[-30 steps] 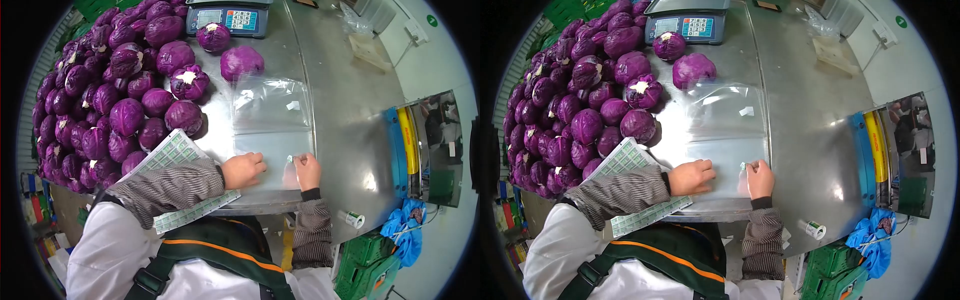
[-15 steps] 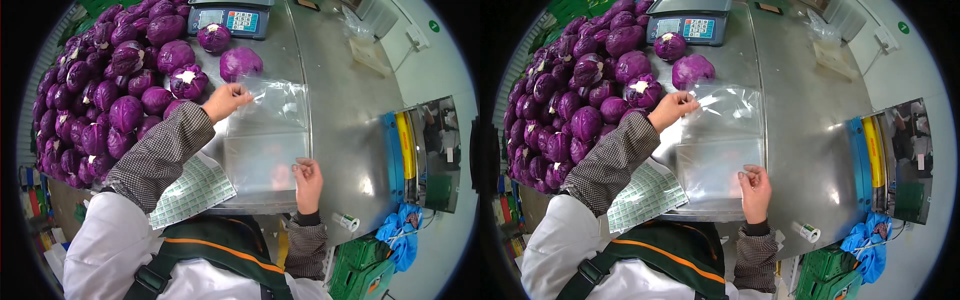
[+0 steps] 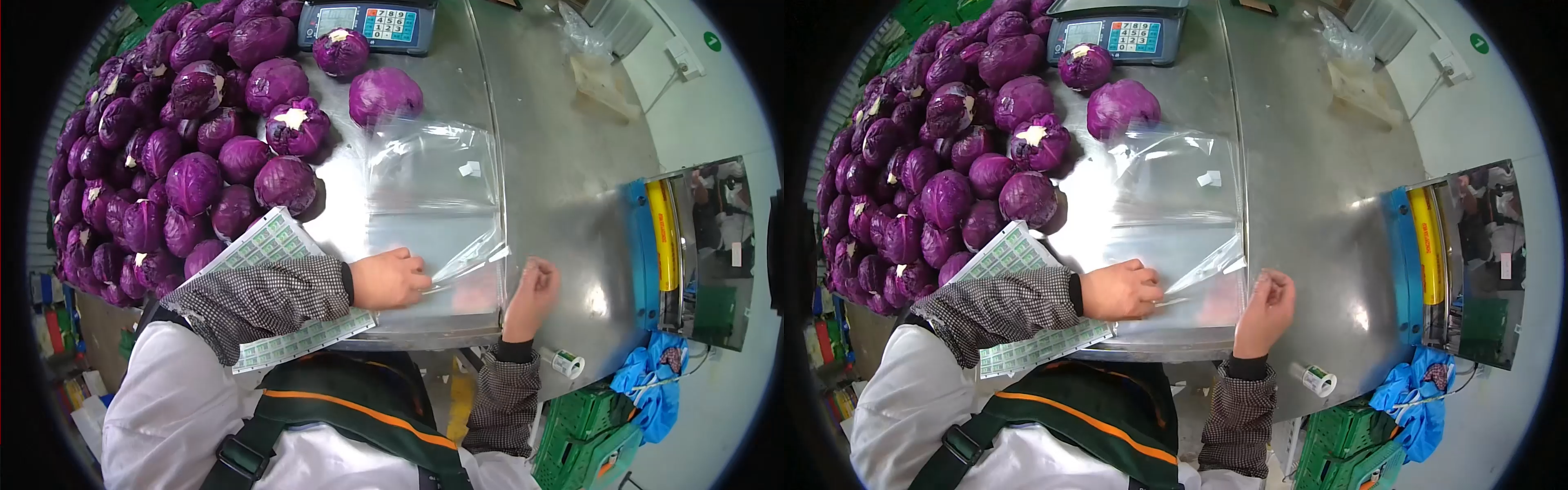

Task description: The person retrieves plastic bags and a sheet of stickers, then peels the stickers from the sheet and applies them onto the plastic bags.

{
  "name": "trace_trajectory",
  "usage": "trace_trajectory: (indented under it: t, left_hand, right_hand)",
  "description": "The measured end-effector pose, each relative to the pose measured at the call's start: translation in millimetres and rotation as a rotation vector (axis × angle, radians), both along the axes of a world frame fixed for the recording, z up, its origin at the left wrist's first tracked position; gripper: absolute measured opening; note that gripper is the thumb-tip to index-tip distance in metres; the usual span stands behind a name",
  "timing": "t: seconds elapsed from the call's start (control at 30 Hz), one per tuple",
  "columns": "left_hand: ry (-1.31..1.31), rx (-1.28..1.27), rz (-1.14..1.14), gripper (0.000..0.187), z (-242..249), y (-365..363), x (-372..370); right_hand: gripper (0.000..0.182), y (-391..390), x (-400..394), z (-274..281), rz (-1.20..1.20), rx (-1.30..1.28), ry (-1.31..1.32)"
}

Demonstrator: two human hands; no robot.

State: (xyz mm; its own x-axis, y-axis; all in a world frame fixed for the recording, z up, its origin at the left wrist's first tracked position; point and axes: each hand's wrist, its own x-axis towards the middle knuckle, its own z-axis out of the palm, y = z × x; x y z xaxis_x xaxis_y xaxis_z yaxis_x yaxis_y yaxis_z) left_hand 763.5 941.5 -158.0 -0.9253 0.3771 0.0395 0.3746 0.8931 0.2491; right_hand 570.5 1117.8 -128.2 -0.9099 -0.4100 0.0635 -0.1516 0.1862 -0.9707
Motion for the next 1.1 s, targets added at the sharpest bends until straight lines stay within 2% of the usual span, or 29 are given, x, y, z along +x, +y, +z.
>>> trace_trajectory:
  t: [0.1,0.2,0.3,0.4,0.53,0.63,0.83,1.03,1.1]
  left_hand:
    - [0.163,0.202,-0.078,0.018,5.8,-0.4,-1.3]
    - [-0.104,0.520,0.142,0.017,0.4,3.2,-1.0]
    - [-0.012,0.637,0.452,0.018,-4.3,5.6,-21.1]
    - [0.188,0.631,0.566,0.022,-20.6,13.9,-45.2]
    - [0.083,0.566,0.676,0.034,-34.3,23.2,-54.2]
    - [0.094,0.518,0.716,0.038,-37.1,27.4,-55.5]
    - [0.124,0.489,0.735,0.039,-35.2,28.7,-56.5]
    - [0.160,0.391,0.711,0.035,-38.8,30.3,-57.9]
    - [0.171,0.363,0.703,0.035,-40.6,30.7,-57.2]
  right_hand:
    - [0.011,7.9,-4.6,7.1,-0.063,-0.022,0.063]
    - [0.012,7.2,1.2,14.3,0.090,0.254,0.024]
    - [0.019,5.2,-4.0,-14.8,0.348,0.606,0.177]
    - [0.027,0.0,-1.7,-36.5,0.432,0.629,0.457]
    - [0.030,-7.3,-3.3,-46.2,0.470,0.683,0.626]
    - [0.025,-11.1,-4.7,-46.1,0.489,0.694,0.659]
    - [0.015,-13.9,-15.1,-53.2,0.566,0.684,0.469]
    - [0.014,-14.0,-15.4,-50.7,0.599,0.620,0.619]
    - [0.014,-12.5,-15.9,-51.4,0.623,0.612,0.756]
